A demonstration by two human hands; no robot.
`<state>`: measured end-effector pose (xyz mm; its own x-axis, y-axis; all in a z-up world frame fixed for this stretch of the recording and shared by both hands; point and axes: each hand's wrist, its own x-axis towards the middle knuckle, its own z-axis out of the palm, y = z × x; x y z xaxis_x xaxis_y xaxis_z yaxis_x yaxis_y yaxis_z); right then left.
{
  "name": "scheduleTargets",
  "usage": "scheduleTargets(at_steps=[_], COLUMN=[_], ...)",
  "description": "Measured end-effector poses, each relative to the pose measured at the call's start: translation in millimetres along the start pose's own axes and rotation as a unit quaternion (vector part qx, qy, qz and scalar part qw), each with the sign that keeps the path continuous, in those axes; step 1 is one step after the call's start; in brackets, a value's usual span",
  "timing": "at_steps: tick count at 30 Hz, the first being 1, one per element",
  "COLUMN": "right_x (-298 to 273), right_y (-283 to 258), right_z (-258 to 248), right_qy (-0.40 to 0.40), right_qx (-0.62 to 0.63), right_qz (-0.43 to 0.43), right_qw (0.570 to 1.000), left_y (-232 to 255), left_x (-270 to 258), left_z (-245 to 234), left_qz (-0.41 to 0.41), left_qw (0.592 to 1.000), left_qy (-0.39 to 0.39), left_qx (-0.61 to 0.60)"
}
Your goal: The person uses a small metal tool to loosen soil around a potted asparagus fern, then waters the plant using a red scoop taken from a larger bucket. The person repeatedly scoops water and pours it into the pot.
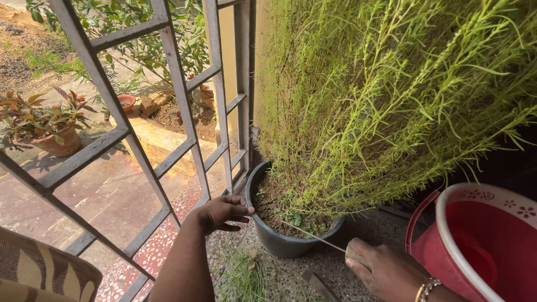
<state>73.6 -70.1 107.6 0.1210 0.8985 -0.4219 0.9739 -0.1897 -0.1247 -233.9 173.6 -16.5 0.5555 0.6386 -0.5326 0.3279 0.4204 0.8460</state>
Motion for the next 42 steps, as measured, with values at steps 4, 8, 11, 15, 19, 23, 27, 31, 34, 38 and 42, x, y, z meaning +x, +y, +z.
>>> scheduleTargets(at_steps=[4,8,11,15,19,23,27,31,34,38,42], right_x=[-2,-14,-10,4,-7,-10,-11,-5,0,-3,-7], right_y=[15,21,9,0,18,36,24,10,2,-7,-5], right_z=[-17,-28,-11,3,-8,-17,-20,-12,-11,-16,-16], right_qy=[-0.032,-0.039,0.02,-0.065,-0.025,0.037,-0.03,-0.011,0.025,0.067,0.001], right_qx=[-0.032,0.033,0.075,-0.013,0.045,0.095,0.043,-0.006,0.007,0.056,0.024], right_qz=[0.005,0.052,-0.018,0.011,0.025,-0.038,0.082,0.056,0.083,0.045,0.098], right_qw=[0.999,0.997,0.997,0.998,0.998,0.994,0.995,0.998,0.996,0.995,0.995], left_y=[-2,7,0,-3,-1,2,-4,-7,-6,-10,-6], left_x=[-1,0,-2,3,2,2,5,8,6,1,7], left_z=[0,2,0,2,3,1,-4,-6,-3,-5,-7], left_qz=[0.0,-0.016,-0.02,-0.022,-0.017,-0.022,-0.012,-0.008,-0.013,-0.017,-0.011], left_qw=[1.0,0.999,0.999,1.0,1.0,0.999,1.0,1.0,1.0,0.999,1.0], left_qy=[0.006,0.027,0.025,0.021,0.019,0.027,0.009,0.011,0.007,0.018,0.01], left_qx=[0.008,0.038,0.02,-0.002,0.014,0.023,0.009,0.014,0.023,0.027,0.028])
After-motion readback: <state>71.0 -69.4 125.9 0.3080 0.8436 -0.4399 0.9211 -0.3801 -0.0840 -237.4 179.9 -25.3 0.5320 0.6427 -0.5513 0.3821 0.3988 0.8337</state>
